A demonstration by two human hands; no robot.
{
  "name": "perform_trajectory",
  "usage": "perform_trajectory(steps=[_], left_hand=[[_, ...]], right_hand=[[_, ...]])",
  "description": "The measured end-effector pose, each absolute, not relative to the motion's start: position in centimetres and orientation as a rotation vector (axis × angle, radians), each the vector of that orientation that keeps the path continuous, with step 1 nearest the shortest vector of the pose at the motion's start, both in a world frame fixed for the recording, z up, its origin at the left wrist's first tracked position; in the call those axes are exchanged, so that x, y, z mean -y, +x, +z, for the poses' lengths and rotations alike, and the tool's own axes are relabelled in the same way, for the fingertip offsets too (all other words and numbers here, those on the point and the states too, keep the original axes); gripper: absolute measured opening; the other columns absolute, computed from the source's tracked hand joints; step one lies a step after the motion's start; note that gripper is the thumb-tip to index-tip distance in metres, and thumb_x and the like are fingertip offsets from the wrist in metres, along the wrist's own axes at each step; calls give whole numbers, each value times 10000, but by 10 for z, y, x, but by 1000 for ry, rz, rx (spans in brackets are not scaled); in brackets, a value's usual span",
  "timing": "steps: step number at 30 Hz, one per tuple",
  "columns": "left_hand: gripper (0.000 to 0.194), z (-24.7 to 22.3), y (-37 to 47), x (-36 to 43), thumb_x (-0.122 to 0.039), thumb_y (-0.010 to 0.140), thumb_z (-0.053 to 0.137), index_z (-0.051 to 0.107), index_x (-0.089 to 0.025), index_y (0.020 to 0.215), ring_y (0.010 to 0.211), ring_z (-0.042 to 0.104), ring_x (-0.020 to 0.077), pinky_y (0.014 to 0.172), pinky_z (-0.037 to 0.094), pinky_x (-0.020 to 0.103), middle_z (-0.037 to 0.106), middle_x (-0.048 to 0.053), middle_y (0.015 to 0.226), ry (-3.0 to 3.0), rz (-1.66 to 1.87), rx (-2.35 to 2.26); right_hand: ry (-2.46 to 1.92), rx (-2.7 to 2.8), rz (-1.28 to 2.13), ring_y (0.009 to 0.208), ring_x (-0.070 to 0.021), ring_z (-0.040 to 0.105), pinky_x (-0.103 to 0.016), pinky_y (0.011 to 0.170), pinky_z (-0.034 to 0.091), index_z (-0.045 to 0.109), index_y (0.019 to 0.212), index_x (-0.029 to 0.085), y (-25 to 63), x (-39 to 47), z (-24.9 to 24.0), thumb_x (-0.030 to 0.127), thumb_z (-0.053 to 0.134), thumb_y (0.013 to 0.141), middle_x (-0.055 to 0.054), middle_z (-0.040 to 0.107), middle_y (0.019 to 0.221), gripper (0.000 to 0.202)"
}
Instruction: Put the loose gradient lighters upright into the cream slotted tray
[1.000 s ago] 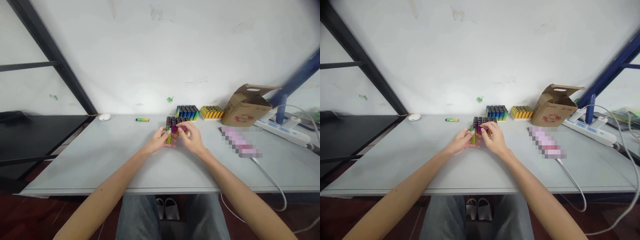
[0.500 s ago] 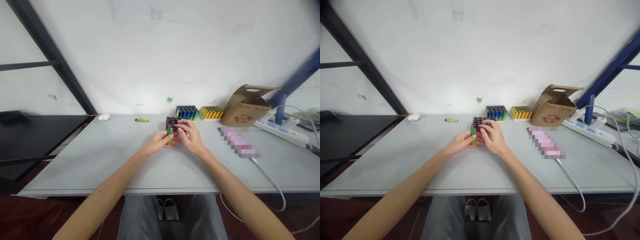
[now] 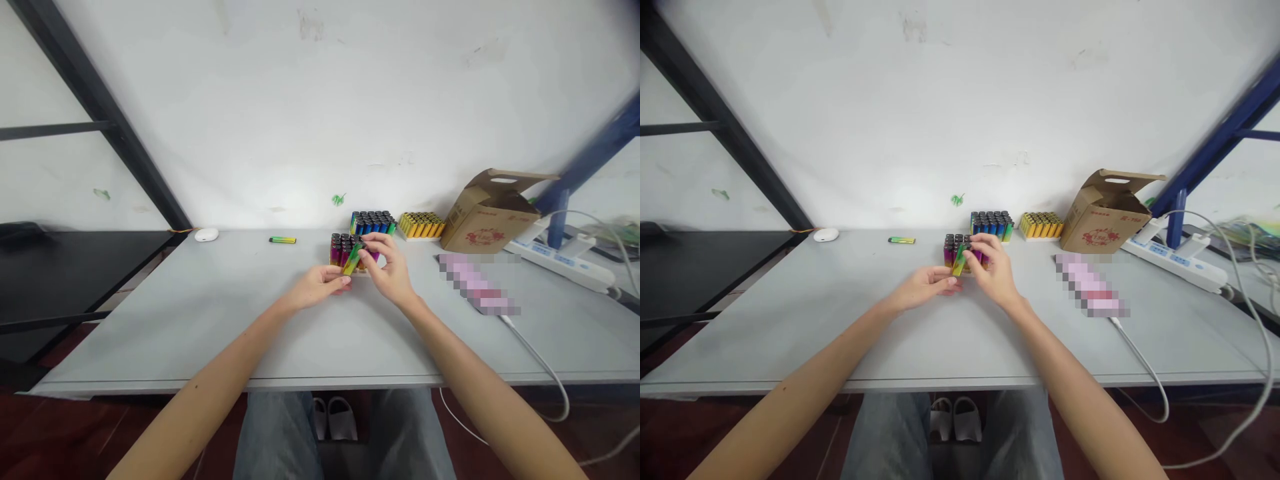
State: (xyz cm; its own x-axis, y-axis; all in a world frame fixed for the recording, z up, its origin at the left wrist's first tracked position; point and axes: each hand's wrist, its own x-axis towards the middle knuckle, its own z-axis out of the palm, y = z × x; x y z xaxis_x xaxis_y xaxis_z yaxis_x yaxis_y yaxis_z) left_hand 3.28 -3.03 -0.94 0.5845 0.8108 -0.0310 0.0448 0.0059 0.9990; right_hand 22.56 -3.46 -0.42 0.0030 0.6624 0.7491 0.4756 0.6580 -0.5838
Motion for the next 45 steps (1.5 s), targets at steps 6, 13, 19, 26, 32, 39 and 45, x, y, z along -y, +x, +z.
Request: perform_trajectory(steps=[6, 13, 19, 26, 32, 39, 45], left_hand=[[380, -4, 30, 28, -413, 813, 676, 629, -130, 1062, 830, 704, 191, 809, 534, 355, 733, 115, 933, 1460, 805, -994], [274, -3, 28, 23, -383, 855, 586, 654, -151, 983, 749, 679, 146, 750, 522, 300, 728, 77, 878, 1474, 863, -1079], [221, -3, 25, 20, -339, 836, 574, 665, -159, 925, 707, 656, 131, 721, 512, 281, 720, 54, 819, 1469, 943, -1150], [237, -8, 26, 17, -313, 833, 546, 634, -157, 989, 705, 648, 141, 715, 509, 287, 712, 52, 797, 1526, 982, -1175], [318, -16, 19, 14, -293, 869, 490, 563, -203, 1165, 923, 633, 201, 846, 492, 347, 682, 66, 995, 1916, 1139, -1458], [452, -34, 5, -4, -290, 894, 447, 458, -132, 1317, 1256, 461, 303, 1047, 364, 445, 522, 170, 1322, 2254, 822, -1954], [494, -39, -12, -23, -403, 915, 386, 468, -142, 1325, 1369, 332, 330, 1088, 272, 549, 404, 184, 1475, 2271, 636, -2135]], right_hand=[[-1075, 1589, 45, 796, -194, 608, -378, 754, 529, 672, 931, 206, 243, 23, -7, 392, 557, 889, -72, 658, 897, 223], [-1128, 1818, 60, 683, -180, 592, -339, 665, 502, 678, 955, 197, 243, 26, -10, 366, 558, 889, -45, 657, 760, 217], [-1277, 1922, 168, 680, -170, 621, -312, 666, 487, 652, 1020, 212, 243, 28, -9, 332, 575, 869, -29, 711, 810, 207], [-1314, 1896, 60, 700, -163, 623, -303, 661, 477, 639, 1054, 245, 243, 29, -10, 281, 590, 858, -11, 704, 853, 206], [-1173, 1862, -228, 1025, -260, 569, -437, 874, 475, 721, 932, 246, 241, 27, -13, 291, 610, 839, -89, 619, 1115, 152], [-1182, 1852, -206, 1075, -280, 530, -503, 962, 426, 719, 964, 240, 240, 27, -13, 302, 583, 854, -92, 603, 1140, 186], [-1224, 1812, -215, 1088, -275, 528, -473, 990, 415, 679, 1009, 203, 238, 28, -13, 301, 546, 870, -111, 597, 1133, 216]])
